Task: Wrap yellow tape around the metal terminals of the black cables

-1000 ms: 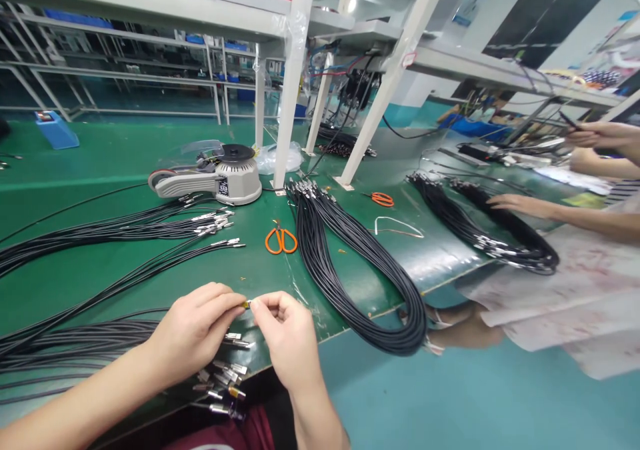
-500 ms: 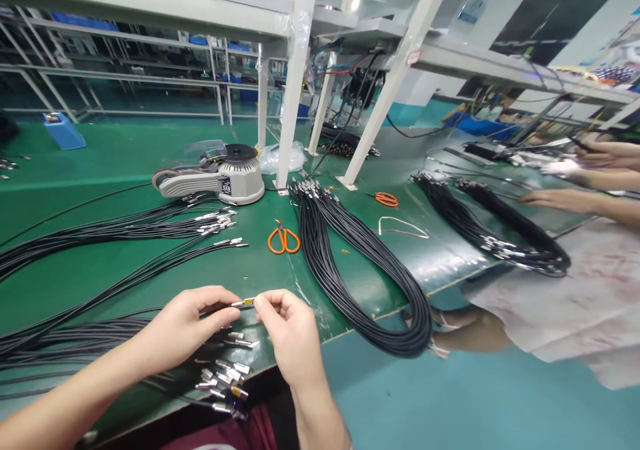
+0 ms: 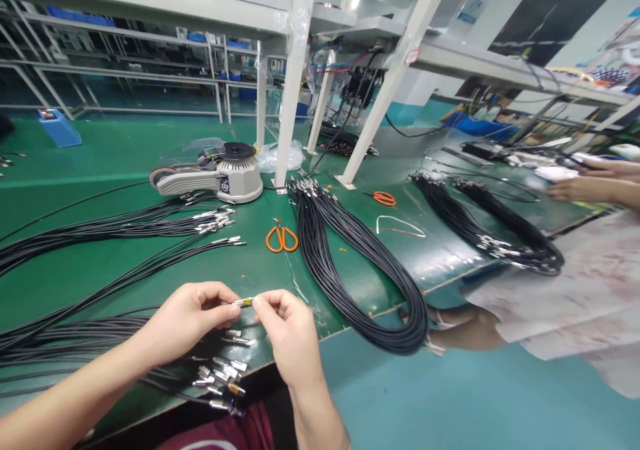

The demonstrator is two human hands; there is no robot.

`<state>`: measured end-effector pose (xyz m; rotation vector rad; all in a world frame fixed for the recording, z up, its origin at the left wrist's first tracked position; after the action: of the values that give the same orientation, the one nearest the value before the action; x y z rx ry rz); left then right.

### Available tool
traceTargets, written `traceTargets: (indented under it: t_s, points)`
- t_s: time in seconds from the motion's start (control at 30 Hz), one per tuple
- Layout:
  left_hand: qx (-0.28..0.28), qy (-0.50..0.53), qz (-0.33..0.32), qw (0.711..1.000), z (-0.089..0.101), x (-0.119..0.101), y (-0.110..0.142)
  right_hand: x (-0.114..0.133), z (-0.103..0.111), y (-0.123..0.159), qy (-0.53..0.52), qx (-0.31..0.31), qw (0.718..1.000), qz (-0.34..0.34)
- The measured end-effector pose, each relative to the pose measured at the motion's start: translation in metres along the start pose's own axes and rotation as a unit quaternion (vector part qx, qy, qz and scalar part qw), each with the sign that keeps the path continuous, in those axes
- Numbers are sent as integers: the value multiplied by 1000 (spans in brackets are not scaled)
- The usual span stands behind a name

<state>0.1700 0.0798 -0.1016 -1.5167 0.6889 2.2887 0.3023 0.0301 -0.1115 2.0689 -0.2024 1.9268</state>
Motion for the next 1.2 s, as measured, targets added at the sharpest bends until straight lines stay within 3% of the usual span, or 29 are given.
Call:
traceTargets:
  t_s: [0.13, 0.23, 0.5, 0.73, 0.83, 1.2]
  points:
    - [29, 99, 35, 994, -5, 6, -1, -1, -1, 2, -2, 13, 1000, 9]
    - [29, 118, 44, 992, -6, 8, -1, -2, -1, 2, 5, 20, 1000, 13]
    - [1, -53, -18, 998, -3, -9, -1, 2, 1, 1, 47, 22, 999, 15]
    - [82, -93, -28, 992, -7, -9, -2, 2, 0, 0, 59, 25, 998, 18]
    - [68, -139, -39, 987, -4, -9, -2, 1, -2, -1, 60, 34, 997, 20]
    - [48, -159, -62, 984, -18, -9, -2, 2, -6, 2, 55, 66, 996, 26]
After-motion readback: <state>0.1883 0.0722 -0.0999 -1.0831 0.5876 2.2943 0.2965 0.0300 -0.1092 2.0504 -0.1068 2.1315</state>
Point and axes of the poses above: each hand's wrist, its own y-axis away from the middle knuckle, its own z-axis out of the back of the hand, x = y × z, the point moved 9 cm from there along -y, towards the middle knuckle, and after that the axes turned 2 degrees about -y, right-handed, at the moved point
